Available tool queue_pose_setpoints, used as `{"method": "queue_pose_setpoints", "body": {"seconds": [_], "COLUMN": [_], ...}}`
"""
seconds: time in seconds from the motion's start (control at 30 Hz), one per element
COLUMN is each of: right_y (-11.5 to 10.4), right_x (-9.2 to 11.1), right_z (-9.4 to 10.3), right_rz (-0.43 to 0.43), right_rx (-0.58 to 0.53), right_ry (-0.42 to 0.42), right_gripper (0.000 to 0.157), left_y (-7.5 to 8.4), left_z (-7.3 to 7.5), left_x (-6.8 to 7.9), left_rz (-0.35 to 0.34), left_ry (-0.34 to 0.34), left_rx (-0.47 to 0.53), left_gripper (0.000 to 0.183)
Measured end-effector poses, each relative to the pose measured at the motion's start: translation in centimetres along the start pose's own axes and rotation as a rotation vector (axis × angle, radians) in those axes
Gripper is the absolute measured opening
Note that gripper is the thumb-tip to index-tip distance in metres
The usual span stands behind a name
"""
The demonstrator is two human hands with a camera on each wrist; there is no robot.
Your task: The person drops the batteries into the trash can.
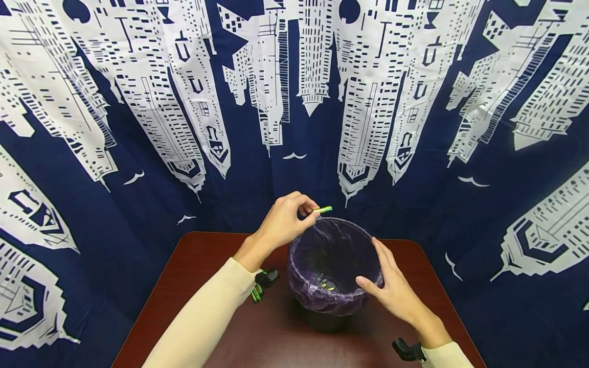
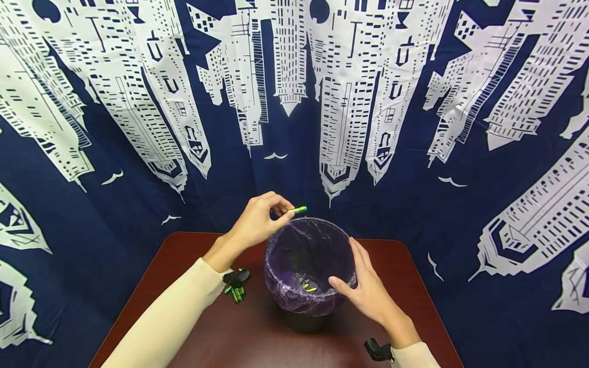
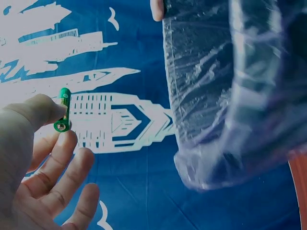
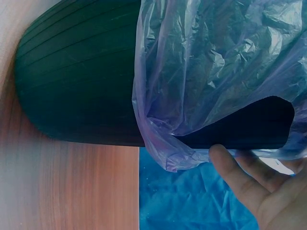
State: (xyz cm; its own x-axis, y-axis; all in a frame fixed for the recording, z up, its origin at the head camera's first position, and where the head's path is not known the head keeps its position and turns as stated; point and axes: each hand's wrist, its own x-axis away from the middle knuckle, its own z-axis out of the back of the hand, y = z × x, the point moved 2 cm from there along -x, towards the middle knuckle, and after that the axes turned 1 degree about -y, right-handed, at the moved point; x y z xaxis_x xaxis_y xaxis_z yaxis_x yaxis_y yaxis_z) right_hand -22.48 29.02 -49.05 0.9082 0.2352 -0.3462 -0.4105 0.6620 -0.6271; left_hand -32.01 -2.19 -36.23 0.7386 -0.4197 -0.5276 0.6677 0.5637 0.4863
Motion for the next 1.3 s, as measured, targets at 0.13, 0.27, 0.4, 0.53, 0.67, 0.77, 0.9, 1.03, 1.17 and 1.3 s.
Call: {"method": "queue_pose_setpoints", "body": {"seconds": [0.13, 0.27, 0.4, 0.53, 0.67, 0.77, 0.9, 1.03, 1.17, 1.3], "right_y": [0.0, 0.0, 0.1, 0.1, 0.0, 0.0, 0.0, 0.0, 0.0, -0.1], "right_x": [0.0, 0.0, 0.0, -0.1, -0.1, 0.0, 0.0, 0.0, 0.0, 0.1], "right_z": [0.0, 0.0, -0.1, -0.1, 0.0, 0.0, 0.0, -0.2, -0.2, -0.1], "right_rz": [-0.001, -0.006, -0.007, -0.009, -0.007, -0.005, -0.001, 0.007, 0.01, 0.008], "right_rx": [-0.001, 0.002, 0.004, 0.004, 0.004, 0.003, 0.003, 0.001, 0.001, -0.002], "right_ry": [-0.001, -0.001, -0.002, -0.004, -0.001, -0.001, 0.002, 0.002, 0.001, 0.001], "right_gripper": [0.112, 0.112, 0.112, 0.112, 0.112, 0.111, 0.111, 0.111, 0.111, 0.111], "left_y": [0.7, 1.1, 1.4, 1.5, 1.5, 1.6, 1.6, 1.5, 1.2, 0.9], "left_z": [-0.9, -1.9, -2.7, -3.3, -3.7, -4.1, -4.6, -4.7, -4.7, -4.5], "left_x": [-1.0, -1.7, -2.2, -2.4, -2.6, -2.6, -2.8, -2.6, -2.1, -1.7], "left_rz": [0.021, 0.029, 0.032, 0.031, 0.037, 0.045, 0.056, 0.087, 0.123, 0.125], "left_ry": [-0.068, -0.113, -0.148, -0.166, -0.17, -0.18, -0.2, -0.236, -0.257, -0.242], "left_rx": [0.022, 0.04, 0.047, 0.054, 0.057, 0.057, 0.051, 0.02, -0.004, -0.007], "left_gripper": [0.014, 0.015, 0.015, 0.015, 0.014, 0.014, 0.017, 0.036, 0.056, 0.061]}}
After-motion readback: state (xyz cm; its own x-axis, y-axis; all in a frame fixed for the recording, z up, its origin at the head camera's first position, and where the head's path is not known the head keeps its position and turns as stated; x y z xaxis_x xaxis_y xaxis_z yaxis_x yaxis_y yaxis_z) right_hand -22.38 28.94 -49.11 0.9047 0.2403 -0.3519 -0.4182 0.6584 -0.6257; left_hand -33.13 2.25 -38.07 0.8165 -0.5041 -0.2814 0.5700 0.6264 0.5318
